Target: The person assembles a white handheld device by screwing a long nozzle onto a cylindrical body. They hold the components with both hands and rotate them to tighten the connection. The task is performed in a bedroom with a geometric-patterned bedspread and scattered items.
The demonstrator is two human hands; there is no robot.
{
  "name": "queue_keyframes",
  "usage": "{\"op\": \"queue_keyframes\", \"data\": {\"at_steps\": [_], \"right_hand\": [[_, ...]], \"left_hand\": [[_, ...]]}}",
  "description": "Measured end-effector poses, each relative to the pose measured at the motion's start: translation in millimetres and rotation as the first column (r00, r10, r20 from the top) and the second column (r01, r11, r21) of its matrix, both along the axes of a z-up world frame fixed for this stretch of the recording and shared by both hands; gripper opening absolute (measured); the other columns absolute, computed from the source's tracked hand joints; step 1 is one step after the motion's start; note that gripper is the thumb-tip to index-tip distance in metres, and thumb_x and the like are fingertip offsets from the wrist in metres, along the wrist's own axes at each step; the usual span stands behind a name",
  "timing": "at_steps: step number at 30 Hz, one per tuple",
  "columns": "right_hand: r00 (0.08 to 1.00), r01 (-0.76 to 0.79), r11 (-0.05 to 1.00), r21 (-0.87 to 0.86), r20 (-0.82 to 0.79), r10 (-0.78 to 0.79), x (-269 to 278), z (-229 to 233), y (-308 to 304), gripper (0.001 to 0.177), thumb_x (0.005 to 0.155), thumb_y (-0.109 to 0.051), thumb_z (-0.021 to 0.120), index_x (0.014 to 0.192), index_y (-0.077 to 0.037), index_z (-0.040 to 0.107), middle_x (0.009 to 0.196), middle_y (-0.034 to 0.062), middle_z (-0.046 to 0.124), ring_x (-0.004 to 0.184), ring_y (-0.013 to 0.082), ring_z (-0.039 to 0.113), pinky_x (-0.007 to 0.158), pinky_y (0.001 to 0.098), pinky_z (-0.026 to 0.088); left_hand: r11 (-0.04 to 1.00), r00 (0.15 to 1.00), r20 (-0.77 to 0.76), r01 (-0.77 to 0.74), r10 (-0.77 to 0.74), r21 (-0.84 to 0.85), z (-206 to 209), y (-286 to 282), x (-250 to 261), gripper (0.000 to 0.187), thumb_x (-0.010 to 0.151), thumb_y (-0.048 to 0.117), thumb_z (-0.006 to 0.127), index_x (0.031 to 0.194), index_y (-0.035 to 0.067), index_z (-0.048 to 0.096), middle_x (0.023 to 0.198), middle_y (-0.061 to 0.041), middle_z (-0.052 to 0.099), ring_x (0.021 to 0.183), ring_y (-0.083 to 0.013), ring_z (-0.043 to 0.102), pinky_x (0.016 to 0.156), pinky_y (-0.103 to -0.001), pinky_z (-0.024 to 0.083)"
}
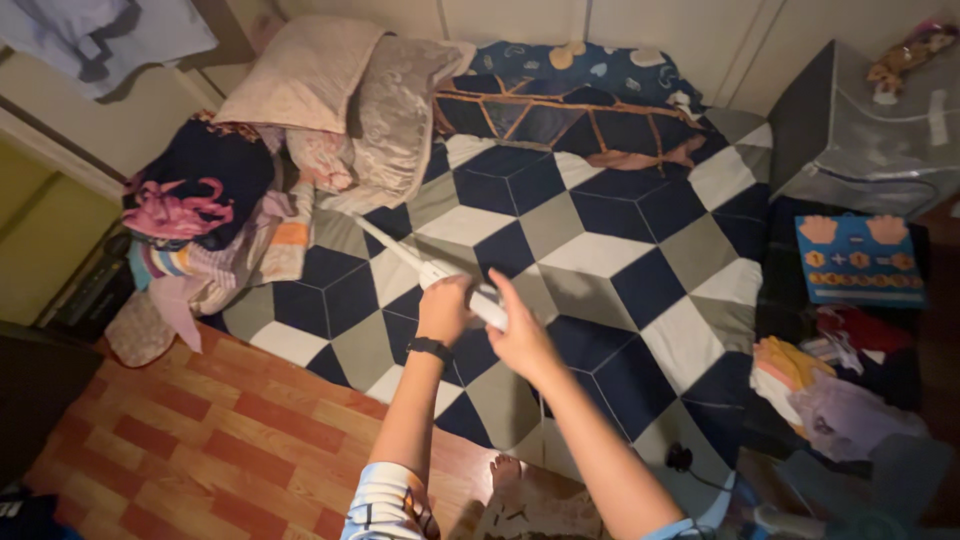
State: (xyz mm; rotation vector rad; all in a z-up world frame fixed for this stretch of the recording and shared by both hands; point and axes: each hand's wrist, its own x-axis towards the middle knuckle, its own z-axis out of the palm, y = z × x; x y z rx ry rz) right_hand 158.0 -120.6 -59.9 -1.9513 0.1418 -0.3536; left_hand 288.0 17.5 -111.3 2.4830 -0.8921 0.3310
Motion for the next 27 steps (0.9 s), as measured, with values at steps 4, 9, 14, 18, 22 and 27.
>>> {"op": "queue_keyframes", "data": {"at_steps": [4,9,14,18,22,27], "right_hand": [[0.996,0.059,0.996,0.064,-0.076,-0.054,-13.9,34.3,-44.9,0.072,0.079,0.003,0.067,0.146,-0.02,0.054,0.098,0.019,0.071,0.087,0.0292,0.072,0.076,0.0376,0.057],[0.979,0.197,0.98,-0.015,0.065,-0.195,-51.6,105.3,-91.7,0.066,0.075,-0.007,0.082,0.137,-0.016,0.061,0.091,0.0141,0.074,0.083,0.0243,0.075,0.072,0.035,0.058],[0.954,0.287,0.952,-0.106,-0.052,-0.294,-78.3,152.0,-102.1,0.06,0.074,-0.016,0.086,0.13,-0.016,0.066,0.083,0.0139,0.074,0.077,0.0276,0.077,0.07,0.0379,0.058],[0.981,0.138,0.976,-0.166,0.158,-0.112,-68.3,147.7,-91.7,0.048,0.08,-0.017,0.083,0.125,-0.012,0.066,0.102,0.0173,0.076,0.096,0.033,0.076,0.077,0.0393,0.059],[0.996,0.061,0.973,-0.224,0.081,-0.044,-48.1,133.0,-72.7,0.044,0.08,-0.019,0.082,0.12,-0.012,0.067,0.1,0.0193,0.075,0.096,0.0375,0.072,0.077,0.0435,0.057],[0.997,-0.027,0.98,-0.199,0.071,0.042,-5.3,85.0,-33.1,0.035,0.087,-0.015,0.077,0.121,-0.013,0.067,0.103,0.0183,0.076,0.099,0.0373,0.073,0.081,0.0434,0.057]], "left_hand": [[0.997,0.994,0.088,0.072,-0.071,-0.004,42.9,-47.7,-25.2,0.027,0.068,0.019,0.078,0.093,0.011,0.073,0.088,-0.012,0.074,0.088,-0.0338,0.071,0.088,-0.049,0.05],[0.994,0.993,0.054,0.107,-0.107,0.006,115.4,-106.0,-67.3,0.024,0.07,0.027,0.082,0.084,0.01,0.073,0.076,-0.011,0.071,0.076,-0.0322,0.071,0.109,-0.054,0.038],[0.989,0.989,0.036,0.145,-0.145,0.005,147.9,-116.8,-93.6,0.029,0.076,0.033,0.081,0.085,0.008,0.071,0.077,-0.011,0.07,0.078,-0.0319,0.07,0.113,-0.057,0.034],[0.992,0.99,0.067,0.123,-0.123,0.01,138.4,-102.5,-93.0,0.034,0.075,0.03,0.081,0.101,0.01,0.07,0.087,-0.01,0.071,0.087,-0.0315,0.07,0.112,-0.059,0.033],[0.997,0.968,0.245,0.068,-0.058,-0.033,119.1,-76.2,-84.0,0.047,0.071,0.026,0.079,0.115,0.013,0.068,0.1,-0.01,0.072,0.098,-0.0321,0.069,0.101,-0.058,0.036],[0.996,0.985,0.173,0.004,-0.019,0.086,77.6,-23.4,-35.3,0.043,0.08,0.017,0.075,0.123,0.016,0.068,0.107,-0.007,0.071,0.105,-0.0298,0.068,0.099,-0.045,0.048]]}}
